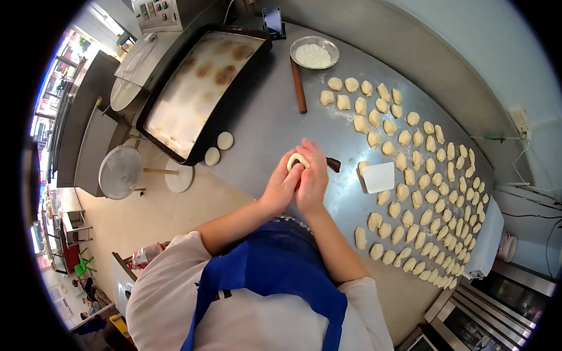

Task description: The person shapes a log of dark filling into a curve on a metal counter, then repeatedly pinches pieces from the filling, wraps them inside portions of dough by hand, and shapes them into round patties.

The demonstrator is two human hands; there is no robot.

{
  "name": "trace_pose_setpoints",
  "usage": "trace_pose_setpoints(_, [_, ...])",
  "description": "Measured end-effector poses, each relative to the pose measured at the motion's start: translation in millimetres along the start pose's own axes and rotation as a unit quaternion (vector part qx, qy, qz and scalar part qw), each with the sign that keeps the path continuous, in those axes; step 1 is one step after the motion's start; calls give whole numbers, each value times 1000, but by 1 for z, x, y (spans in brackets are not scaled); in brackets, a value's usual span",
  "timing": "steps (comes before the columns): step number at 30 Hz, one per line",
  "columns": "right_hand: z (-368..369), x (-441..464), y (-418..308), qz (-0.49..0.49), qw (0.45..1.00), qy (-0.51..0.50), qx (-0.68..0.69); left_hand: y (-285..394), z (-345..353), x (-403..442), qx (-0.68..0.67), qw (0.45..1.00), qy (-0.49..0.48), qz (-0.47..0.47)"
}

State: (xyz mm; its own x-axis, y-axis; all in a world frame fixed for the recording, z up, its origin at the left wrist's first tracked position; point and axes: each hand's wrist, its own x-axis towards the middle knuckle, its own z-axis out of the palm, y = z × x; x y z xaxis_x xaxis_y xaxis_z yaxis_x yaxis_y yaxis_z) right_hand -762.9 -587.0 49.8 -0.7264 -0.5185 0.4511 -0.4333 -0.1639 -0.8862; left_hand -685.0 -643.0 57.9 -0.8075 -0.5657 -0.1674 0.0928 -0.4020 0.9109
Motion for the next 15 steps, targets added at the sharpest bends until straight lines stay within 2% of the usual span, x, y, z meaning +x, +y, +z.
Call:
trace_pose_setpoints(2, [-16, 6, 5, 26, 996, -78, 32, 5, -8, 0, -95, 992, -26, -76])
trace_pose_setpoints(3, [-9, 5, 5, 56, 997, -36, 49, 5, -9, -3, -100, 991, -38, -79])
trace_pose_setpoints(6, [5, 9, -5, -116, 977, -54, -172, 4, -4, -4, -123, 991, 11, -60])
trace_pose_setpoints(7, [8, 7, -1, -132, 970, -43, -200, 4, -3, -5, -163, 984, 1, -67])
trace_pose_setpoints(10, [7, 1, 5, -159, 969, -47, -183, -3, -14, -10, -248, 965, -52, -73])
trace_pose_setpoints(13, [6, 0, 5, -191, 962, -37, -194, 15, -5, -12, -261, 956, 29, -128])
trace_pose_setpoints(15, [8, 3, -2, -174, 968, -44, -174, 37, 0, -12, -233, 962, 27, -142])
